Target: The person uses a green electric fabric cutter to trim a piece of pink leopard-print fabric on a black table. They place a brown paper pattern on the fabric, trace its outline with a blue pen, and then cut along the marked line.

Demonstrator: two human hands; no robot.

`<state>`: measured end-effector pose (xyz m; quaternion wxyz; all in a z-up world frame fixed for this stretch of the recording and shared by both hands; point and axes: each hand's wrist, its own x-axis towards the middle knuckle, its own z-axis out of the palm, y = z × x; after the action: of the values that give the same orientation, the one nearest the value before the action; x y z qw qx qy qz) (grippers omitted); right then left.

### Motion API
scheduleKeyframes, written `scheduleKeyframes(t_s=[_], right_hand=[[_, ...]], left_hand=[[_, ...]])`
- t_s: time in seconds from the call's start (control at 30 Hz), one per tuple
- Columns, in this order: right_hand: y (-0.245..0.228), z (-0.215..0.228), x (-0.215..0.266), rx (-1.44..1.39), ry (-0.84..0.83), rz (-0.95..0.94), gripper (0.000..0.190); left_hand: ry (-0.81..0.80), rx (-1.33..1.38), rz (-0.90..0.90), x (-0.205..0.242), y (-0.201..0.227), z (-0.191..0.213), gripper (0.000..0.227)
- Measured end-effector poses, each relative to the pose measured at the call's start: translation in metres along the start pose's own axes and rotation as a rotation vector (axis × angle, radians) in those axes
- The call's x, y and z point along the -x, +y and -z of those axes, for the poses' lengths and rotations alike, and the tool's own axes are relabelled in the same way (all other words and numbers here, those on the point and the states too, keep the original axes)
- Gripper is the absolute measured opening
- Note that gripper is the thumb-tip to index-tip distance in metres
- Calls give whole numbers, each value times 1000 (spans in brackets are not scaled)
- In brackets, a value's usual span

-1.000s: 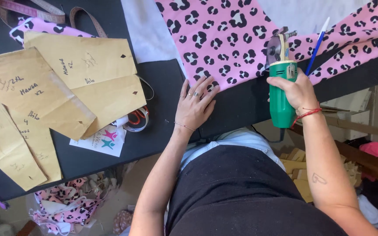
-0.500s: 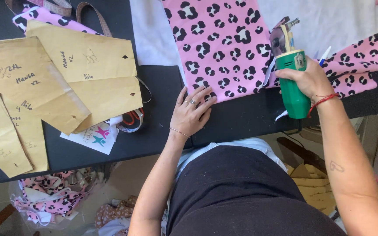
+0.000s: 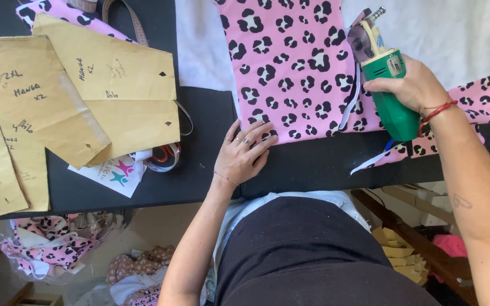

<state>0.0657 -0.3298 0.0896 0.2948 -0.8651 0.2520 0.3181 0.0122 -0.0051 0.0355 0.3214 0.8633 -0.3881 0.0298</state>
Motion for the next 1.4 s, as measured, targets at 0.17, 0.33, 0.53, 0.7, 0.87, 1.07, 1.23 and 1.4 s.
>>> scheduleKeyframes(t_s=[0.17, 0.33, 0.53, 0.7, 0.87, 1.07, 1.23, 1.4], right_hand=[[-15, 10, -12, -14, -35, 23, 39], [-22, 15, -29, 62, -21, 107, 38], [-34, 19, -49, 80, -5, 146, 40], [-47, 20, -60, 48, -6, 175, 34], [-56, 22, -68, 76, 8, 193, 33], [-65, 23, -43, 230, 30, 201, 41], [-39, 24, -10, 409, -40, 74, 48], [13, 8, 37, 228, 98, 210, 60]], left_hand=[[11, 0, 5, -1, 0, -2, 26], [10, -8, -2, 0, 0, 0, 26], [21, -14, 3, 1, 0, -2, 27], [43, -19, -5, 0, 1, 0, 24], [36, -3, -5, 1, 1, -1, 25], [63, -29, -17, 3, 1, 0, 25], [64, -20, -25, 4, 1, -1, 25], [99, -14, -34, 5, -3, -3, 25]])
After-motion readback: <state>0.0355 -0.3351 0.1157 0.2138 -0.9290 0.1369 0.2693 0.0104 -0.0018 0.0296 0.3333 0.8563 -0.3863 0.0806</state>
